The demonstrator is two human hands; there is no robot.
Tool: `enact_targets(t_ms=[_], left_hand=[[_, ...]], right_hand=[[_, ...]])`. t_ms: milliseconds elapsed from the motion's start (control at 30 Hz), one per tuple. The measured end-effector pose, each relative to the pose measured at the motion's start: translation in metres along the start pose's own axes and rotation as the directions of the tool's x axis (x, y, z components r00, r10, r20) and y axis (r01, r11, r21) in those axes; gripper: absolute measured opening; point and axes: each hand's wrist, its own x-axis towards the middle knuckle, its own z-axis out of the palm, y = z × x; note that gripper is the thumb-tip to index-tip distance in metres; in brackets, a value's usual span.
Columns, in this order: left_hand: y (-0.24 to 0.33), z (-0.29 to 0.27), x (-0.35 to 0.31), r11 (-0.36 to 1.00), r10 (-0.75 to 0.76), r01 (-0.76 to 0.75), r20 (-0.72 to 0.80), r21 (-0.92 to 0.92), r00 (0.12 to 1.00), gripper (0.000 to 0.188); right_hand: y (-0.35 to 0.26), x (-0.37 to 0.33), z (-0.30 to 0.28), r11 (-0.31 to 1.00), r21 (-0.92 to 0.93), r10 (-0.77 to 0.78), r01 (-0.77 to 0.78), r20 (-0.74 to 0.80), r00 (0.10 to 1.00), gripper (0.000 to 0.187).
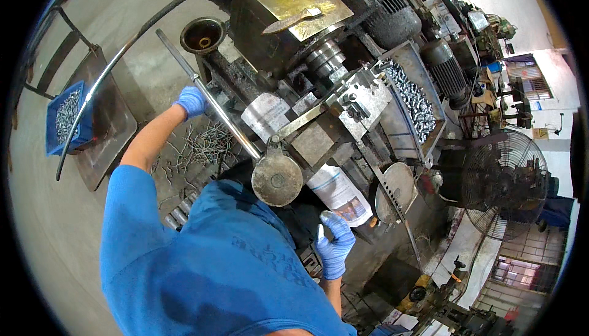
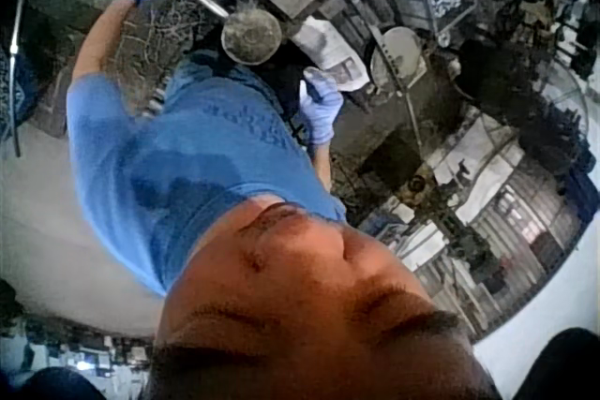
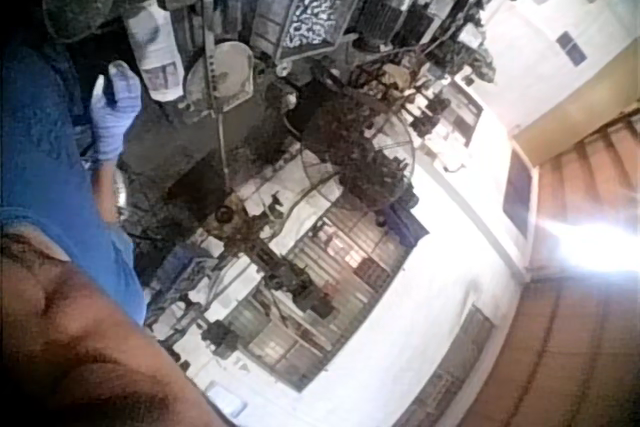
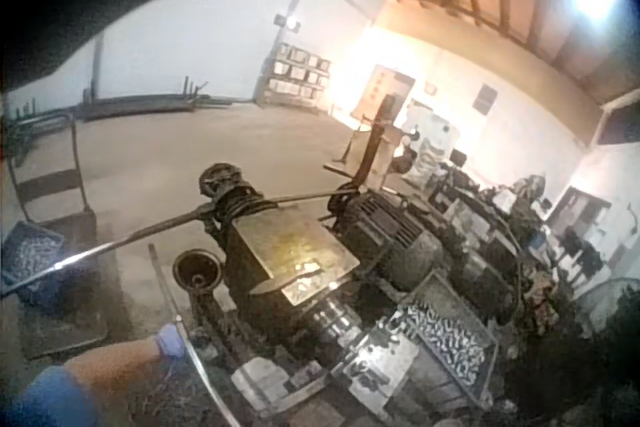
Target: The person operates a metal processing machine by inserting small metal pieces into the machine's hopper and using a long metal rod to guide or adjust the process. The person repeatedly picks up metal pieces from a nearby tray and places them into the machine, then uses the rod to interact with the machine's mechanism.
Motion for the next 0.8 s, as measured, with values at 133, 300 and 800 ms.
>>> enact_targets(t_ms=[133,300,800], left_hand=[[0.023,-0.012,-0.015,0.965,-0.183,0.192,0.068,-0.181,0.981,0.025],[0.015,-0.034,-0.046,0.921,-0.133,0.162,0.105,-0.353,0.986,0.030],[-0.111,-0.255,-0.113,0.932,-0.361,0.262,-0.584,-0.249,0.727,0.032]], right_hand=[[0.008,0.001,-0.007,0.999,-0.010,0.030,-0.030,-0.038,0.999,0.024],[0.015,0.026,-0.019,0.989,-0.140,-0.058,0.051,-0.046,0.997,0.024],[-0.053,0.270,0.031,0.687,-0.540,-0.484,0.486,0.158,0.861,0.037]])
